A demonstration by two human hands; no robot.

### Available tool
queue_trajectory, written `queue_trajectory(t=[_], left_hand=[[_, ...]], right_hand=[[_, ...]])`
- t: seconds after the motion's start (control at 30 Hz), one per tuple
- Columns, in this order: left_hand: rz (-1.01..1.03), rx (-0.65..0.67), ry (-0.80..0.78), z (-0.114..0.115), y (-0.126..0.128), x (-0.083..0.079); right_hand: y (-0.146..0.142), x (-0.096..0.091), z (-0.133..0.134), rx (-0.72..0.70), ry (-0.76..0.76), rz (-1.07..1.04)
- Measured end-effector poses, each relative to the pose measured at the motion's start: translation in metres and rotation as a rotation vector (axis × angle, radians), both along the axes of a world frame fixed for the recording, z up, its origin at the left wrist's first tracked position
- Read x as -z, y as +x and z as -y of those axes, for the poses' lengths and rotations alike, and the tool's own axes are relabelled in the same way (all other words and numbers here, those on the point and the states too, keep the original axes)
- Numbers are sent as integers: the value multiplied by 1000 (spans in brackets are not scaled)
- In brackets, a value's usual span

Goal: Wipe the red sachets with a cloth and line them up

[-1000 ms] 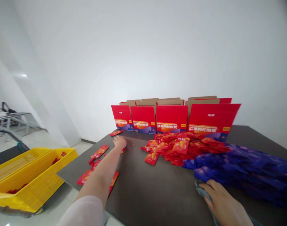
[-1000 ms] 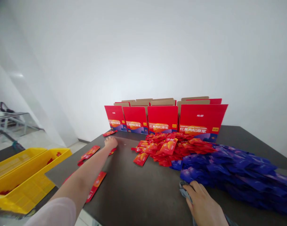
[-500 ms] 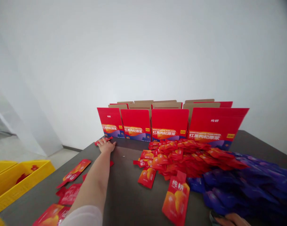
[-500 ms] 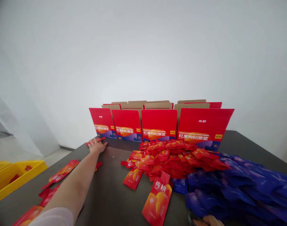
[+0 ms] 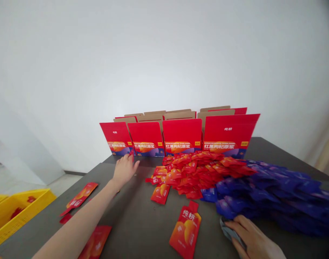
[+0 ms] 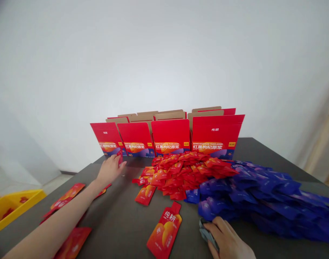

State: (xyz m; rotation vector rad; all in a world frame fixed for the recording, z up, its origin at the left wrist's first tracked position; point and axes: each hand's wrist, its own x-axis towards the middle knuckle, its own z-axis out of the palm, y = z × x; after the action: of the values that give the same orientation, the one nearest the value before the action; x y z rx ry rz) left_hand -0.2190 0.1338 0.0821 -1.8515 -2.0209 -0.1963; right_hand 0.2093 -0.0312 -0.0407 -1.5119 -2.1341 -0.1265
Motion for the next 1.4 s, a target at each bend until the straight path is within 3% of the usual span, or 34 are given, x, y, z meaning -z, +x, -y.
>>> queue_trajectory(t=[0.1,0.17,0.27,0.33,0.43,0.6,0.83,1.07,1.17,1.27,1.4], left_hand=[[47,225,2,79,46,-22],[46,298,-142,131,77,-27],[41,342,-427,189,121,-18],[71,395,-523,207,143,-7],[173,547,-549,207,160,4],[283,766,-597,186,148,1],[154,977,-635,165,145,7],[110,859,-723,152,150,12],[205,700,-761,153,152,22],[314,547,-650,150,159,36],[386,491,-437,138,175,44]], right_hand=[[-7,-11,4,23,-38,-11],[-10,-18,6,21,-74,-13],[-12,-27,9,-28,-113,-13],[-16,-33,15,-94,-123,-2],[-27,-41,32,-222,-146,46],[-49,-48,58,-390,-229,153],[-69,-63,41,-276,-272,220],[-69,-70,11,-106,-252,224],[-50,-73,18,-64,-240,208],[-25,-75,32,-57,-225,178],[8,-66,48,62,-135,87]])
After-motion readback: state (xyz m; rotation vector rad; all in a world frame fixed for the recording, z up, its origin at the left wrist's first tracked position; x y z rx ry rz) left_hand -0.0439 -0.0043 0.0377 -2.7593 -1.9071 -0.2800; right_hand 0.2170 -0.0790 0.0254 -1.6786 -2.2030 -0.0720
